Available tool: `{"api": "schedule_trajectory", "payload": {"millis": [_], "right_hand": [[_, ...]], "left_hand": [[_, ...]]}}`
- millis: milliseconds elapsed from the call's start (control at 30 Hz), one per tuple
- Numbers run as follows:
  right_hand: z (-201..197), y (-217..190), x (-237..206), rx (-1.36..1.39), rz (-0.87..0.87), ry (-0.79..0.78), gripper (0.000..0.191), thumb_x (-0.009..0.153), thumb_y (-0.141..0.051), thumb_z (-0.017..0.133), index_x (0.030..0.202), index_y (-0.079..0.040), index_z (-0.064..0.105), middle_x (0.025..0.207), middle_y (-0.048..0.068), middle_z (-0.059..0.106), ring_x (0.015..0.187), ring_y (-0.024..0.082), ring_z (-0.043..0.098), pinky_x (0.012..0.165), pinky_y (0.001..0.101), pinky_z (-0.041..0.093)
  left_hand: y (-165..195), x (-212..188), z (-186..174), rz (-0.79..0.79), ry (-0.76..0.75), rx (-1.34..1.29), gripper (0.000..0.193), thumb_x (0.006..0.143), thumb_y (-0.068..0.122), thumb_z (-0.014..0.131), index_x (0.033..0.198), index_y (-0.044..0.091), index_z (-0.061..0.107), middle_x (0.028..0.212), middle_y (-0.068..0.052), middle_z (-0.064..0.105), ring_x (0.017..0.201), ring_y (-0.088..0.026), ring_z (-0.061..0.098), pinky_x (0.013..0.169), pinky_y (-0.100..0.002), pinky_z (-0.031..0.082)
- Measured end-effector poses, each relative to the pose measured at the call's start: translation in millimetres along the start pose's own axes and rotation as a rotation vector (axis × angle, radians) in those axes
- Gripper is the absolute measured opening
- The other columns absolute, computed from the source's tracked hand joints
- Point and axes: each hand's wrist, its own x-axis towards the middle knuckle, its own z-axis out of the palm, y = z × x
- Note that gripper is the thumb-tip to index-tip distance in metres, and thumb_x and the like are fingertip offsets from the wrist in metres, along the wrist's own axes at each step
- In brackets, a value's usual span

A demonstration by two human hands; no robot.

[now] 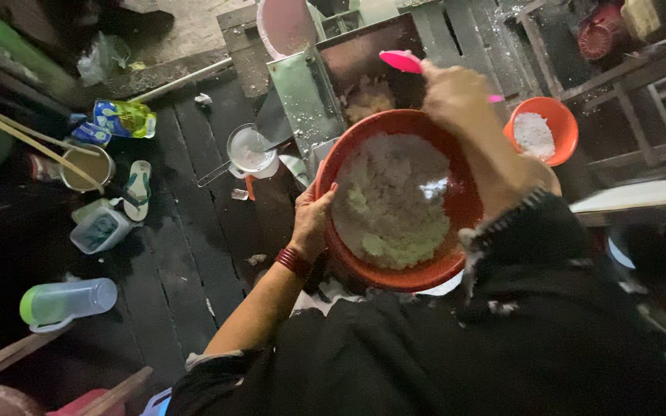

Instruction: The person scoops shredded coconut from a large red basin with a pink scoop and feeds it into a small bench-top machine, steadying the machine with one hand while processed material collects in a pink bowl below. They refill the scoop from the basin repeatedly and continue feeding the machine.

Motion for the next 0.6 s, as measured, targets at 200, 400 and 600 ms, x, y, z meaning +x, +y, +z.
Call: {"api": "schedule_trajectory", "payload": {"millis": [200,400,600], "right_hand": [[-52.0,-7.5,-105.2,0.138,-0.342,0.151,0.032,0.099,-0.03,0.056,0.123,-0.029,0.076,0.086,0.008,0.074,0.07,0.026,0.069,0.067,0.0429,0.052],[24.7,-85.5,-126.3,-0.119,-0.518,-0.011,0.015,0.085,-0.024,0.061,0.08,-0.021,0.076,0.083,0.011,0.073,0.076,0.029,0.071,0.065,0.0436,0.052],[15.8,-32.5,-135.3,-0.076,-0.243,-0.132,0.025,0.081,-0.03,0.067,0.104,-0.026,0.075,0.072,0.013,0.068,0.066,0.034,0.069,0.058,0.0483,0.052]], "left_hand": [[-5.6,9.5,-7.6,-0.08,-0.026,0.002,0.042,0.101,0.009,0.062,0.142,-0.001,0.06,0.128,-0.002,0.068,0.113,-0.01,0.063,0.1,-0.025,0.049],[-6.5,16.1,-7.5,-0.054,-0.099,-0.122,0.05,0.099,0.001,0.066,0.148,-0.001,0.055,0.127,-0.004,0.068,0.105,-0.01,0.064,0.097,-0.026,0.052],[-1.0,15.3,5.9,-0.026,-0.035,-0.003,0.059,0.098,-0.002,0.066,0.155,0.002,0.049,0.128,-0.001,0.066,0.1,-0.007,0.061,0.089,-0.023,0.05]]}}
